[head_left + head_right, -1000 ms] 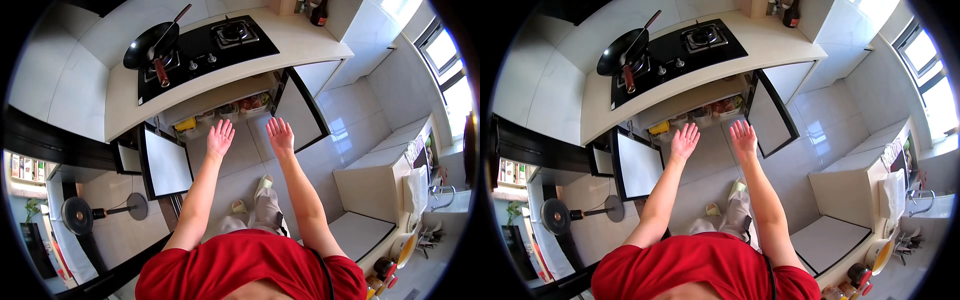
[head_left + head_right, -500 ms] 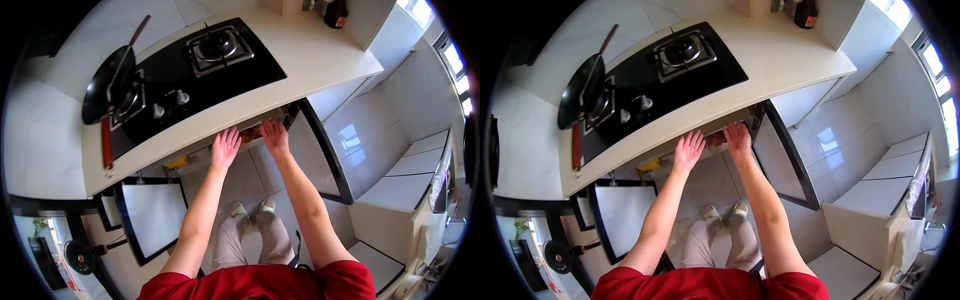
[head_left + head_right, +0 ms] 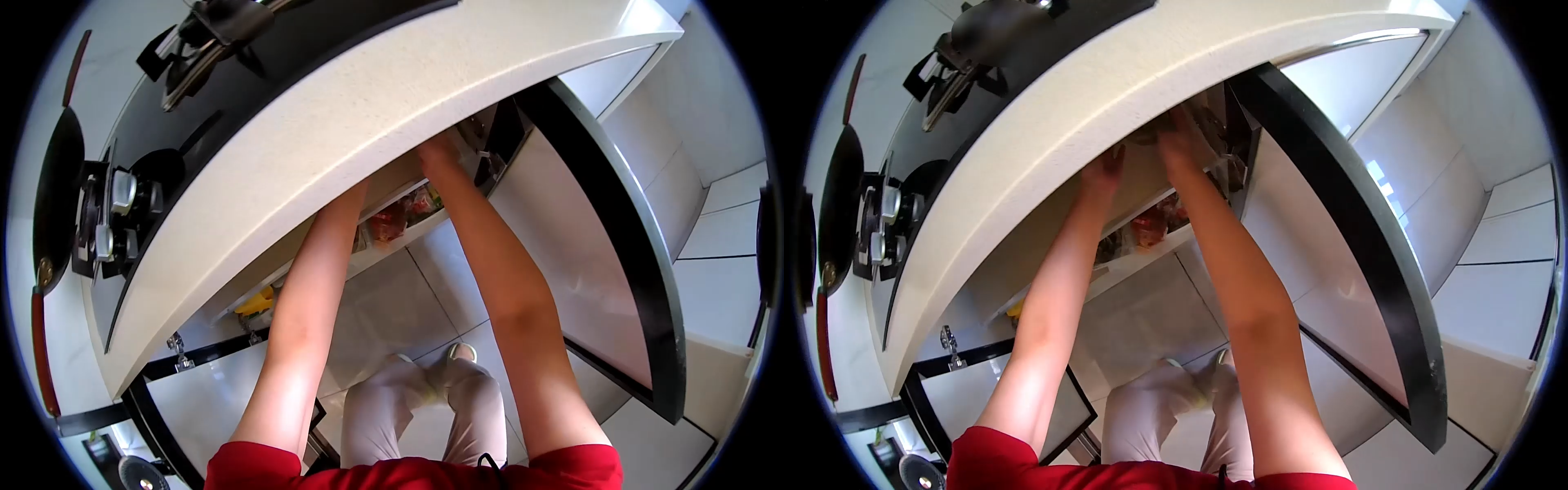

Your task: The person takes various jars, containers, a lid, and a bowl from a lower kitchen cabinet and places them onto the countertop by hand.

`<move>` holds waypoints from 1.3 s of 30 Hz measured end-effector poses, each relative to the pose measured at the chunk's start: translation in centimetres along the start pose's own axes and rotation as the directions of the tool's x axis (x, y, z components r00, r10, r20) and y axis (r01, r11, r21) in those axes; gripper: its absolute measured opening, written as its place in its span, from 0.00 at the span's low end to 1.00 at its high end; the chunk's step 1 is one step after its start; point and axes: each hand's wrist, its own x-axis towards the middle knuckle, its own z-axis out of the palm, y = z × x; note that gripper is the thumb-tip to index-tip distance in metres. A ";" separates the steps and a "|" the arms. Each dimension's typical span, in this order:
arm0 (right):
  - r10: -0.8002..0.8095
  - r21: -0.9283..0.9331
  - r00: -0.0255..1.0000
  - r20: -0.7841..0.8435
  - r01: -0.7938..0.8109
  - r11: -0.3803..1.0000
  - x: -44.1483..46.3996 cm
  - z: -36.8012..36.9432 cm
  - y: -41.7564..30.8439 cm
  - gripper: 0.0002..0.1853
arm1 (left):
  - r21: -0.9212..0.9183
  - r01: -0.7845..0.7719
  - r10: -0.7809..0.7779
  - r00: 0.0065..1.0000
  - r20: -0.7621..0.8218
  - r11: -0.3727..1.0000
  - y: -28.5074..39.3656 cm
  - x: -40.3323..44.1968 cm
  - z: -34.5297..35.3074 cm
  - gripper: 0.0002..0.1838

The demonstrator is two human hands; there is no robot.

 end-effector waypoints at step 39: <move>-0.066 -0.611 0.991 0.116 0.124 0.782 -49.9 8.1 -19.7 0.56 | 0.419 0.540 -0.474 0.841 -0.260 0.730 5.4 -48.9 18.2 0.30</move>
